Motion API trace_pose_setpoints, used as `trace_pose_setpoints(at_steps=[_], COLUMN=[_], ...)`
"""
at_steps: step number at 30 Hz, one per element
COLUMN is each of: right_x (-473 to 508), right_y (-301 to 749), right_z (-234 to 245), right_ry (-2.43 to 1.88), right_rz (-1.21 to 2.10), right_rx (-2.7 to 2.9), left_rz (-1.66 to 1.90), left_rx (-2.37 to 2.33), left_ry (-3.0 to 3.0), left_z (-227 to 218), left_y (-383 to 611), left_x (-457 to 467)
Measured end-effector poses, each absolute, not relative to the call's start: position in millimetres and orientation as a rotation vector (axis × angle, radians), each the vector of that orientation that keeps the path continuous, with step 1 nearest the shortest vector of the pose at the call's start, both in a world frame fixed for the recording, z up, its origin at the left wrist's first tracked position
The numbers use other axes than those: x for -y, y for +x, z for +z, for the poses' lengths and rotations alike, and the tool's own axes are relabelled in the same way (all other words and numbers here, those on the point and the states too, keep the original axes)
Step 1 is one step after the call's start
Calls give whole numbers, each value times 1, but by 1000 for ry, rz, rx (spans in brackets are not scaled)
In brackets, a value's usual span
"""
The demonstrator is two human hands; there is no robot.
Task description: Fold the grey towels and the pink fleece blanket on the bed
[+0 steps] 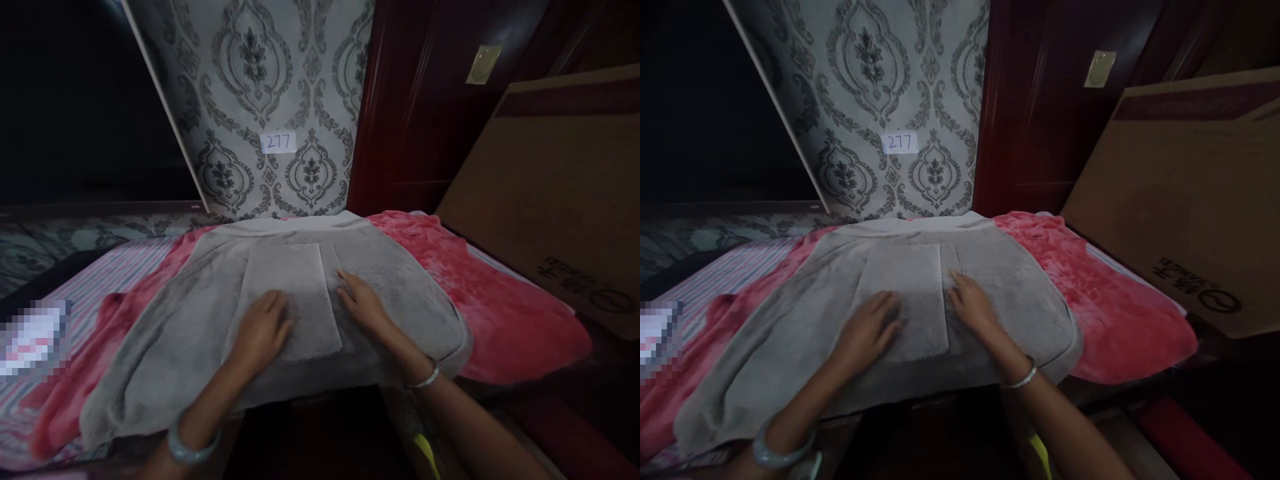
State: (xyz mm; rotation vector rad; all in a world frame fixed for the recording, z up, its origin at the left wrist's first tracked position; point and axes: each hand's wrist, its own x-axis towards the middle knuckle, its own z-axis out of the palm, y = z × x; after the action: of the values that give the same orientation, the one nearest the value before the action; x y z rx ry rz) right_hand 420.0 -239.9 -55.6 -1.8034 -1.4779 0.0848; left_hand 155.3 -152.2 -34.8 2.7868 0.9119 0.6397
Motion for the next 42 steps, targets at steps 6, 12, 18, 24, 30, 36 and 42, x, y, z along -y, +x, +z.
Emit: trace_pose_setpoints(at_steps=[6, 12, 18, 24, 30, 36, 42], right_x=[151, 115, 97, 87, 85, 78, 59], right_y=[403, 425, 443, 448, 450, 461, 459], right_z=[-39, -58, -62, -60, -51, -37, -34], right_ry=[-1970, -2112, -2149, -2203, -2197, -2299, -2389], right_rz=[112, 168, 205, 241, 254, 229, 234], right_rx=[1833, 1896, 1862, 1788, 1692, 1526, 1416], left_rz=[404, 377, 358, 330, 301, 265, 256], left_rx=[-773, -799, -789, -777, -714, -748, -748], left_ry=[2845, 2845, 2846, 2870, 2919, 2967, 2977], left_z=[-67, -73, -74, -71, -62, -59, -56], left_y=[194, 191, 193, 192, 191, 191, 192], left_x=[189, 192, 193, 194, 196, 198, 198])
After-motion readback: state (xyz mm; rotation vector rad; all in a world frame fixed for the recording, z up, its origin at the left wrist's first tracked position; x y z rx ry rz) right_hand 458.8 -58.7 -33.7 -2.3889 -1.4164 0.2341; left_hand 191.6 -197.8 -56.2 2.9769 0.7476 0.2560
